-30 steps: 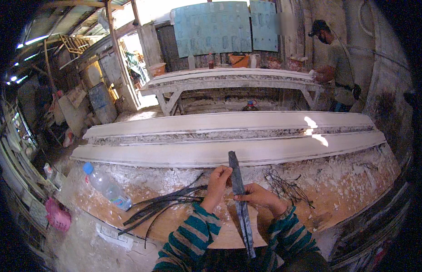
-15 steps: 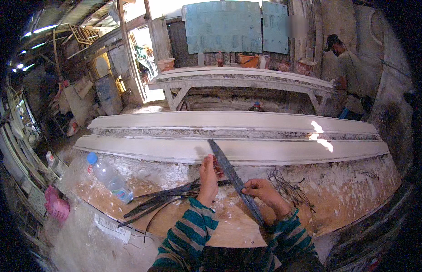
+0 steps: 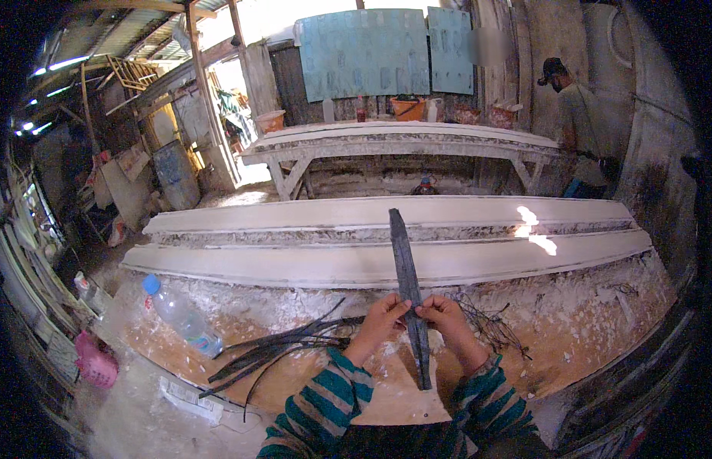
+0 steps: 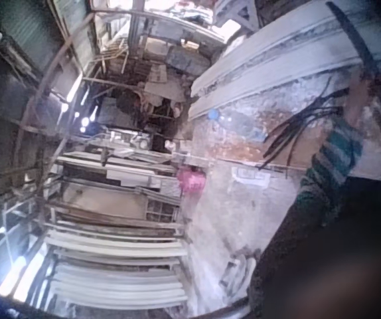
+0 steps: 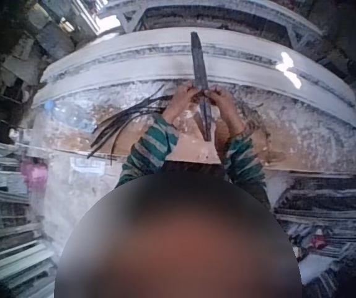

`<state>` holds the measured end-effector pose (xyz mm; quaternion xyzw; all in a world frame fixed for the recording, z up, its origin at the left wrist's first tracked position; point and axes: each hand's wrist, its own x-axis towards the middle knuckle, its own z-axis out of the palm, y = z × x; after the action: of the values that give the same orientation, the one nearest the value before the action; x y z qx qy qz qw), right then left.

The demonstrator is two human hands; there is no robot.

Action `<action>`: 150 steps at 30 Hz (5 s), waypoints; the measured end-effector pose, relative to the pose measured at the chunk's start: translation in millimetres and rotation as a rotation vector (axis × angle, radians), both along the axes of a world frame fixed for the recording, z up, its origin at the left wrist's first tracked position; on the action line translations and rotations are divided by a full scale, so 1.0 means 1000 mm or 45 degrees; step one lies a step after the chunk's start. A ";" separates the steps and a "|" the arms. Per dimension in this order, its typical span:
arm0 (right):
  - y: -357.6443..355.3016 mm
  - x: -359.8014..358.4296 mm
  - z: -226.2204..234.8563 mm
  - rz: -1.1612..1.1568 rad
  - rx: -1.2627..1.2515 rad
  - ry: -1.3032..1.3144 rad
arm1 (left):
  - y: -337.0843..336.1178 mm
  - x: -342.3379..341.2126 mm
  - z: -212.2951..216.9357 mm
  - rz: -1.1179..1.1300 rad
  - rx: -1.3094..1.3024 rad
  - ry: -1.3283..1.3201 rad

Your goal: The person repeatedly picks up long, thin, dark strips from a pile on a workbench and separates them by hand into smaller pieces. The separated pieces are placed back on the workbench. A second person is visible in the background working on a large white object.

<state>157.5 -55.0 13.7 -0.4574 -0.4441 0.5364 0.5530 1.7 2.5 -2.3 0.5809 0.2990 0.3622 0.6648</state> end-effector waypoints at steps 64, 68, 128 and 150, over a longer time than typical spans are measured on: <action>0.005 0.003 -0.015 -0.162 0.280 -0.564 | -0.005 -0.005 0.016 0.083 0.377 0.374; 0.003 0.001 -0.010 -0.264 0.300 -0.709 | -0.006 -0.003 0.016 0.064 0.404 0.294; 0.007 0.011 -0.015 -0.269 0.096 -1.350 | 0.051 -0.131 0.031 -0.069 -0.059 -1.807; 0.026 0.035 -0.042 -0.295 0.127 -1.267 | 0.052 -0.093 0.019 0.304 -0.268 -1.090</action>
<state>192.1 -29.0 -28.1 -0.6765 -0.6252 0.1669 0.3515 -91.1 54.7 16.3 0.2697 0.0975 0.6114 0.7376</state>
